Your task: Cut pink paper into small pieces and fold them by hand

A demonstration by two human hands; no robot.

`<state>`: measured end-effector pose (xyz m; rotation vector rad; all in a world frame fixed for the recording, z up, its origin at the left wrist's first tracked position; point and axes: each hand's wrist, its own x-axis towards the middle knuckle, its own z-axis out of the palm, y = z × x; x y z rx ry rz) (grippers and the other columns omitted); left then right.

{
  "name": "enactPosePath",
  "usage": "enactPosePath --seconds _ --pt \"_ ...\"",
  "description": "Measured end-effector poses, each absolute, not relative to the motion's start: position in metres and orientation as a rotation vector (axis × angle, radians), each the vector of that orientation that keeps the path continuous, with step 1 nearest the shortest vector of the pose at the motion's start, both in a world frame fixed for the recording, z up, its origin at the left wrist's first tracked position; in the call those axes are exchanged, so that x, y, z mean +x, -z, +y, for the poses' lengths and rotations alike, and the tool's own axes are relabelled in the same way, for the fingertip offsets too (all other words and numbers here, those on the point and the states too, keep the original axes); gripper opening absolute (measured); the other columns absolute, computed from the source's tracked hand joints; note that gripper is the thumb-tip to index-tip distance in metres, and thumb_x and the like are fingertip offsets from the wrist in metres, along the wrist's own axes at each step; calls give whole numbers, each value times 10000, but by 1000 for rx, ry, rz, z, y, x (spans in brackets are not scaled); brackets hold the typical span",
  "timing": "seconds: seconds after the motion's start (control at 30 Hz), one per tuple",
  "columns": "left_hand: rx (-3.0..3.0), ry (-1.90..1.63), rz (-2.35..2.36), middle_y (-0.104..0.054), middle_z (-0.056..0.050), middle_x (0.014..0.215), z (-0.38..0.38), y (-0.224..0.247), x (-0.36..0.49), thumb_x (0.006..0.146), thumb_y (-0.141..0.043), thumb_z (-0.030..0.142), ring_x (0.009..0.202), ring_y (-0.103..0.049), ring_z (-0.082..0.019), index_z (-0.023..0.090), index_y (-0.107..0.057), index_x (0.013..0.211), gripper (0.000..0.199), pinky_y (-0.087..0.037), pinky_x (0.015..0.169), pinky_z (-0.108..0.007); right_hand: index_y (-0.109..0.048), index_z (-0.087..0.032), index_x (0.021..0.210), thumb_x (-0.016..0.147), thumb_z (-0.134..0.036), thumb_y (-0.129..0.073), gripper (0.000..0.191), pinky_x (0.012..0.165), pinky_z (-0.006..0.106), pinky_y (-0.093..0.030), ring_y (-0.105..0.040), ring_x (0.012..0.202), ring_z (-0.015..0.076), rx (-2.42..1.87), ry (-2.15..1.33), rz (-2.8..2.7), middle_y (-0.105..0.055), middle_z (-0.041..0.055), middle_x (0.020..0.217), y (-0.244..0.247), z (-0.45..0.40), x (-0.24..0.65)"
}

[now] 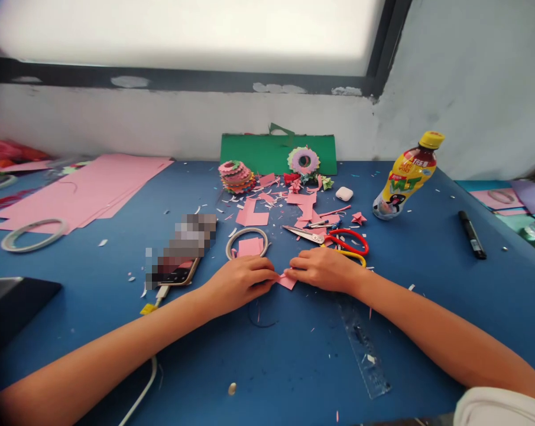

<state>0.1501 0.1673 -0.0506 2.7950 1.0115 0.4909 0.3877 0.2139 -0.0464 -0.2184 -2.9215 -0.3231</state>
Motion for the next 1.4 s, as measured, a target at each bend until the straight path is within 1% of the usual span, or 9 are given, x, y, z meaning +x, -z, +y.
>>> enactPosePath --seconds 0.3,0.5,0.63,0.73,0.8,0.93,1.03,1.3,1.4 --pt "2932 -379 896 -637 -59 922 167 44 146 912 -416 219 747 -586 -149 172 -647 930 237 -453 684 -274 -585 -158 1086 962 -208 -345 274 649 288 -423 -560 807 159 -217 342 -2966 -640 74 942 42 212 386" --pt "2748 -426 936 -650 -52 890 167 40 146 886 -455 265 752 -605 -136 165 -659 806 241 -465 686 -250 -584 -171 1099 952 -193 -370 260 623 271 -428 -566 818 154 -202 315 -2979 -635 73 974 41 214 387" --pt "2771 -433 950 -652 -61 917 165 40 148 889 -442 275 790 -610 -160 171 -656 949 245 -472 713 -278 -571 -164 1111 952 -193 -375 254 621 268 -432 -565 828 155 -191 318 -2982 -634 71 979 42 215 387" --pt "2801 -453 1003 -647 -79 941 164 42 148 889 -434 269 821 -608 -181 150 -596 1120 306 -478 719 -296 -567 -160 1105 952 -198 -372 250 617 272 -431 -558 828 162 -184 346 -2989 -629 72 983 42 215 387" --pt "2832 -437 992 -641 -80 947 163 43 148 889 -432 269 814 -603 -184 152 -574 1163 330 -479 709 -302 -566 -155 1101 953 -198 -367 251 620 273 -429 -554 827 162 -180 361 -2995 -625 77 979 42 215 387" --pt "2905 -353 917 -625 -62 934 164 43 147 897 -420 283 767 -588 -173 196 -639 1065 289 -473 700 -312 -562 -159 1114 951 -187 -370 253 633 271 -427 -549 830 159 -180 341 -3011 -620 76 976 42 216 387" --pt "2928 -344 907 -617 -64 941 164 42 146 900 -417 284 766 -582 -165 202 -641 1070 293 -469 706 -306 -564 -173 1108 951 -187 -371 248 635 270 -423 -543 825 156 -179 318 -3015 -616 72 989 41 217 388" --pt "3188 -229 767 -598 -71 874 167 40 143 917 -403 252 744 -557 -168 156 -611 1095 290 -458 705 -317 -574 -172 1090 946 -200 -393 233 621 275 -414 -540 813 159 -180 323 -2999 -622 70 961 40 216 387" --pt "3248 -220 673 -594 -65 831 169 39 142 913 -414 231 715 -554 -159 143 -614 1056 261 -449 688 -311 -579 -167 1080 944 -199 -400 227 617 271 -410 -543 818 158 -170 322 -2979 -622 72 944 41 217 387"
